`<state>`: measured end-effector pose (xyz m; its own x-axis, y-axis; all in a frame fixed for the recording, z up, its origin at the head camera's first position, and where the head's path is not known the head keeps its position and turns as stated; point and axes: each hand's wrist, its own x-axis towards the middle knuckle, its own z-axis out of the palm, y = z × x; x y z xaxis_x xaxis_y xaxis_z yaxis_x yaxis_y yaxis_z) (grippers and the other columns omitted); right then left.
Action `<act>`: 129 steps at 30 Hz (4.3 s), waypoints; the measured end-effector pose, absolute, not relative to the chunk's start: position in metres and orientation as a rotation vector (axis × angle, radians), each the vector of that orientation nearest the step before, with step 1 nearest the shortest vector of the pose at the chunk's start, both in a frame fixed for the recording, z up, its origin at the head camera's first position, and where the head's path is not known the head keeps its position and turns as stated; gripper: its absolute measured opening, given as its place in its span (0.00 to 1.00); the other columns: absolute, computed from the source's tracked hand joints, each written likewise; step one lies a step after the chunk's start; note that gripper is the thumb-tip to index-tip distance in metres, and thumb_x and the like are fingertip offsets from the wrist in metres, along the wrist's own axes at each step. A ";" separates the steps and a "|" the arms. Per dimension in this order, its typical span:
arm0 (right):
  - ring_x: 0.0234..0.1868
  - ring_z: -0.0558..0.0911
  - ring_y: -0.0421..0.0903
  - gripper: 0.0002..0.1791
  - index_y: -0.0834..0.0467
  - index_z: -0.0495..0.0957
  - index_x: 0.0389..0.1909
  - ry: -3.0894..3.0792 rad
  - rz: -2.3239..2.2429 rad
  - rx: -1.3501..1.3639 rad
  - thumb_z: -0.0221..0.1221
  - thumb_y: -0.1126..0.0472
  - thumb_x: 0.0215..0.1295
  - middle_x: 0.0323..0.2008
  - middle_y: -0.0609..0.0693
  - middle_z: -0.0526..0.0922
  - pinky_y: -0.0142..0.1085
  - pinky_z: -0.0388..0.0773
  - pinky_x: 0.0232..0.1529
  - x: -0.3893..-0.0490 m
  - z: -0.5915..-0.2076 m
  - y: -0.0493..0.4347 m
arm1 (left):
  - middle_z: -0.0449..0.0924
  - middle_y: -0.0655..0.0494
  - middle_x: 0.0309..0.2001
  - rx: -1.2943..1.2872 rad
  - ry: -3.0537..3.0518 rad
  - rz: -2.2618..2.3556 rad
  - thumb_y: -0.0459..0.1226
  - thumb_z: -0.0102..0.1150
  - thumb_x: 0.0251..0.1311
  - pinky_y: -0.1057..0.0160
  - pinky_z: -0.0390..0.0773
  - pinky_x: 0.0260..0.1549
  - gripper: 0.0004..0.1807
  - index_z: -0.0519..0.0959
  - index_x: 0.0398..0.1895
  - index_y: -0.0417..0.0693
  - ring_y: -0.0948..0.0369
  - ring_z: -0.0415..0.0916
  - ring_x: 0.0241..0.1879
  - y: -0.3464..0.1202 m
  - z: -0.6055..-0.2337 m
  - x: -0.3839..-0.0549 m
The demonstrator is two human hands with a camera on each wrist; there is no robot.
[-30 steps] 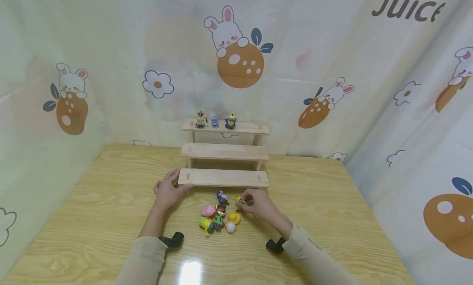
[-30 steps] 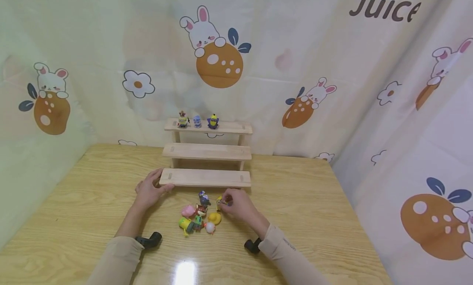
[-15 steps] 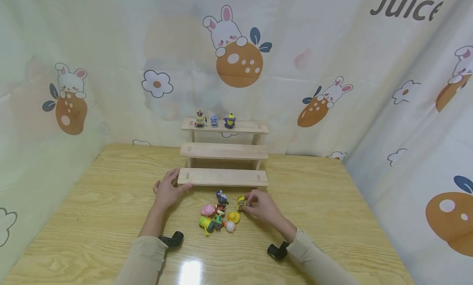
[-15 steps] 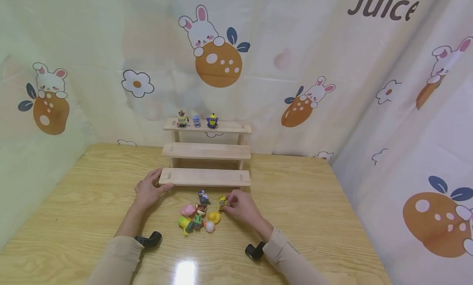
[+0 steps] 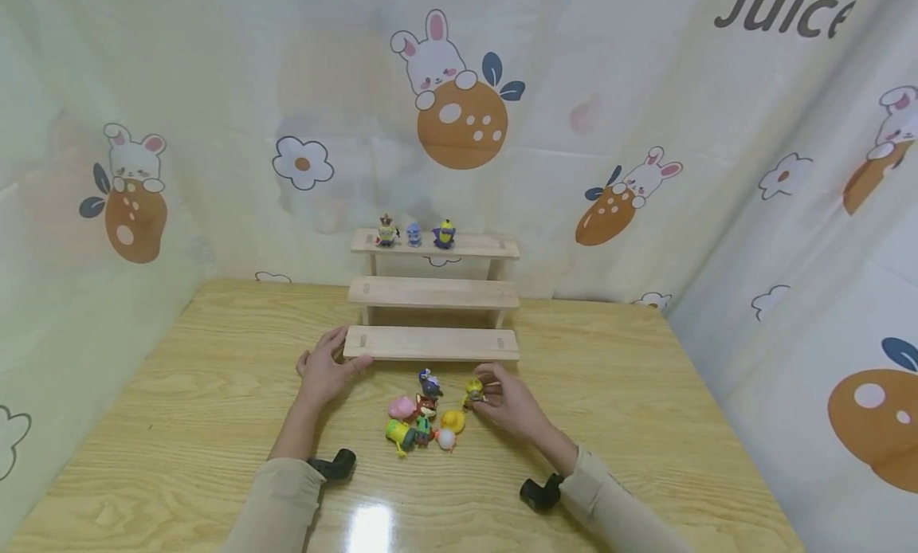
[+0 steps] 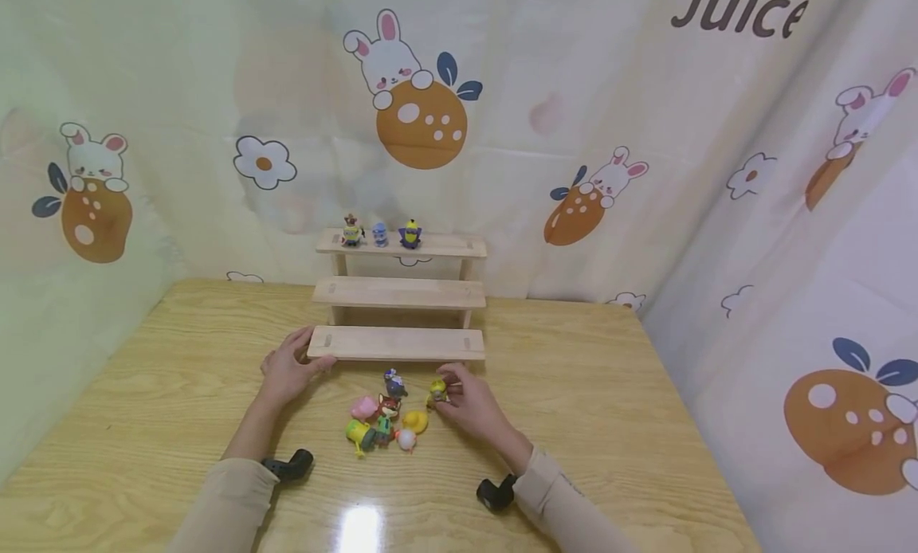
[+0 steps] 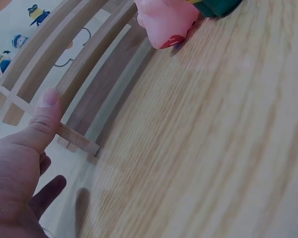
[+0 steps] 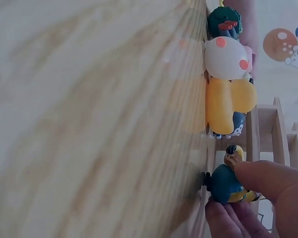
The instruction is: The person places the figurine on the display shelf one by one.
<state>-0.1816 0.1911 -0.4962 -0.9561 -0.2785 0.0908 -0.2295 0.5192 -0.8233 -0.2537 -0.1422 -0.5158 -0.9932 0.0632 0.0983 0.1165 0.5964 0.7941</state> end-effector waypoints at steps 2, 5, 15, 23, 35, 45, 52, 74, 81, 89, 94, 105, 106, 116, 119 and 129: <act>0.49 0.81 0.55 0.27 0.62 0.71 0.57 2.752 -1.349 -0.514 0.64 0.72 0.55 0.47 0.59 0.77 0.35 0.81 0.47 -0.181 -0.496 0.192 | 0.57 0.47 0.72 -0.154 -2.751 -1.384 0.60 0.64 0.49 0.36 0.30 0.64 0.50 0.59 0.71 0.46 0.43 0.57 0.69 -0.142 -0.515 -0.253; 0.47 0.81 0.50 0.26 0.61 0.74 0.57 2.815 -1.241 -0.593 0.65 0.70 0.55 0.45 0.55 0.78 0.34 0.80 0.49 -0.181 -0.495 0.193 | 0.57 0.46 0.72 -0.152 -2.754 -1.386 0.59 0.64 0.50 0.35 0.30 0.64 0.50 0.59 0.71 0.45 0.43 0.57 0.69 -0.142 -0.513 -0.253; 0.44 0.80 0.44 0.20 0.62 0.77 0.53 2.827 -1.166 -0.547 0.64 0.62 0.60 0.44 0.52 0.79 0.30 0.80 0.47 -0.177 -0.489 0.192 | 0.57 0.45 0.72 -0.171 -2.744 -1.385 0.59 0.64 0.50 0.35 0.30 0.64 0.49 0.59 0.71 0.43 0.43 0.57 0.69 -0.142 -0.512 -0.252; 0.40 0.81 0.44 0.18 0.61 0.81 0.47 2.981 -0.876 -0.624 0.68 0.61 0.55 0.38 0.49 0.79 0.33 0.81 0.42 -0.177 -0.474 0.189 | 0.59 0.46 0.71 -0.171 -2.731 -1.399 0.60 0.64 0.48 0.35 0.30 0.64 0.50 0.60 0.71 0.43 0.43 0.58 0.68 -0.142 -0.515 -0.253; 0.35 0.79 0.42 0.16 0.60 0.84 0.41 3.000 -0.520 -0.754 0.70 0.58 0.52 0.36 0.49 0.83 0.33 0.78 0.36 -0.183 -0.452 0.185 | 0.57 0.46 0.71 -0.159 -2.747 -1.396 0.60 0.64 0.48 0.35 0.30 0.64 0.51 0.60 0.71 0.44 0.43 0.57 0.69 -0.143 -0.514 -0.253; 0.31 0.77 0.40 0.15 0.61 0.84 0.41 3.005 -0.549 -0.783 0.69 0.59 0.53 0.34 0.50 0.82 0.29 0.74 0.31 -0.195 -0.430 0.186 | 0.57 0.46 0.71 -0.153 -2.749 -1.408 0.60 0.65 0.48 0.36 0.29 0.64 0.51 0.59 0.71 0.44 0.43 0.57 0.69 -0.143 -0.514 -0.253; 0.41 0.84 0.47 0.19 0.63 0.81 0.48 3.012 -0.648 -0.656 0.66 0.58 0.57 0.41 0.54 0.83 0.36 0.82 0.41 -0.214 -0.393 0.188 | 0.58 0.46 0.71 -0.161 -2.740 -1.379 0.60 0.65 0.48 0.35 0.30 0.64 0.50 0.60 0.71 0.44 0.43 0.58 0.69 -0.143 -0.511 -0.255; 0.43 0.83 0.53 0.20 0.63 0.79 0.53 3.296 -0.588 -0.571 0.63 0.59 0.61 0.46 0.60 0.83 0.44 0.79 0.47 -0.308 -0.312 0.180 | 0.61 0.49 0.70 -0.154 -2.717 -1.399 0.58 0.66 0.48 0.37 0.30 0.65 0.48 0.62 0.70 0.46 0.45 0.59 0.68 -0.143 -0.514 -0.253; 0.46 0.83 0.54 0.20 0.64 0.78 0.53 3.316 -0.512 -0.517 0.62 0.59 0.62 0.48 0.60 0.83 0.45 0.78 0.50 -0.333 -0.304 0.180 | 0.61 0.49 0.70 -0.147 -2.719 -1.392 0.57 0.66 0.48 0.36 0.30 0.65 0.48 0.62 0.70 0.46 0.45 0.59 0.68 -0.143 -0.514 -0.254; 0.48 0.82 0.55 0.20 0.63 0.79 0.53 3.316 -0.438 -0.489 0.62 0.60 0.62 0.49 0.59 0.83 0.45 0.77 0.52 -0.351 -0.305 0.177 | 0.60 0.49 0.70 -0.137 -2.717 -1.428 0.56 0.67 0.49 0.37 0.29 0.65 0.47 0.62 0.70 0.45 0.46 0.59 0.69 -0.142 -0.512 -0.252; 0.50 0.82 0.55 0.19 0.63 0.79 0.53 3.299 -0.454 -0.480 0.62 0.61 0.62 0.50 0.59 0.83 0.46 0.76 0.54 -0.360 -0.309 0.176 | 0.59 0.48 0.71 -0.132 -2.728 -1.411 0.57 0.66 0.49 0.37 0.29 0.64 0.48 0.61 0.70 0.45 0.46 0.58 0.69 -0.143 -0.513 -0.253; 0.51 0.82 0.55 0.19 0.63 0.78 0.54 3.274 -0.472 -0.481 0.61 0.62 0.62 0.51 0.58 0.83 0.45 0.76 0.54 -0.365 -0.315 0.176 | 0.59 0.48 0.71 -0.125 -2.726 -1.409 0.57 0.67 0.48 0.38 0.30 0.64 0.49 0.61 0.70 0.45 0.46 0.58 0.69 -0.143 -0.514 -0.253; 0.50 0.82 0.55 0.19 0.64 0.78 0.54 3.274 -0.473 -0.481 0.61 0.62 0.63 0.51 0.58 0.83 0.45 0.76 0.54 -0.365 -0.315 0.175 | 0.59 0.48 0.71 -0.124 -2.726 -1.407 0.57 0.67 0.48 0.38 0.30 0.64 0.49 0.61 0.70 0.45 0.46 0.58 0.69 -0.143 -0.513 -0.253; 0.51 0.81 0.56 0.19 0.63 0.77 0.55 3.249 -0.511 -0.469 0.59 0.63 0.64 0.51 0.59 0.82 0.45 0.76 0.54 -0.364 -0.315 0.172 | 0.60 0.47 0.71 -0.124 -2.722 -1.396 0.54 0.67 0.49 0.38 0.30 0.64 0.47 0.62 0.70 0.45 0.45 0.58 0.69 -0.142 -0.512 -0.253; 0.54 0.79 0.56 0.19 0.63 0.77 0.56 3.239 -0.472 -0.475 0.59 0.63 0.64 0.52 0.59 0.81 0.46 0.75 0.56 -0.366 -0.316 0.172 | 0.60 0.48 0.70 -0.122 -2.719 -1.393 0.54 0.68 0.49 0.38 0.30 0.64 0.46 0.62 0.70 0.45 0.45 0.59 0.69 -0.142 -0.513 -0.253; 0.54 0.77 0.56 0.19 0.62 0.77 0.55 3.247 -0.462 -0.455 0.60 0.64 0.63 0.51 0.60 0.80 0.46 0.73 0.57 -0.368 -0.317 0.170 | 0.61 0.49 0.70 -0.124 -2.711 -1.391 0.54 0.68 0.49 0.37 0.29 0.65 0.45 0.64 0.69 0.47 0.46 0.59 0.69 -0.141 -0.513 -0.253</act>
<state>-0.3682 0.1696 -0.3171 -0.9481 -0.2441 0.2039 -0.2913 0.9239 -0.2482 -0.2528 -0.1412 -0.5134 -0.9925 0.0303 0.1185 0.1140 0.5817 0.8054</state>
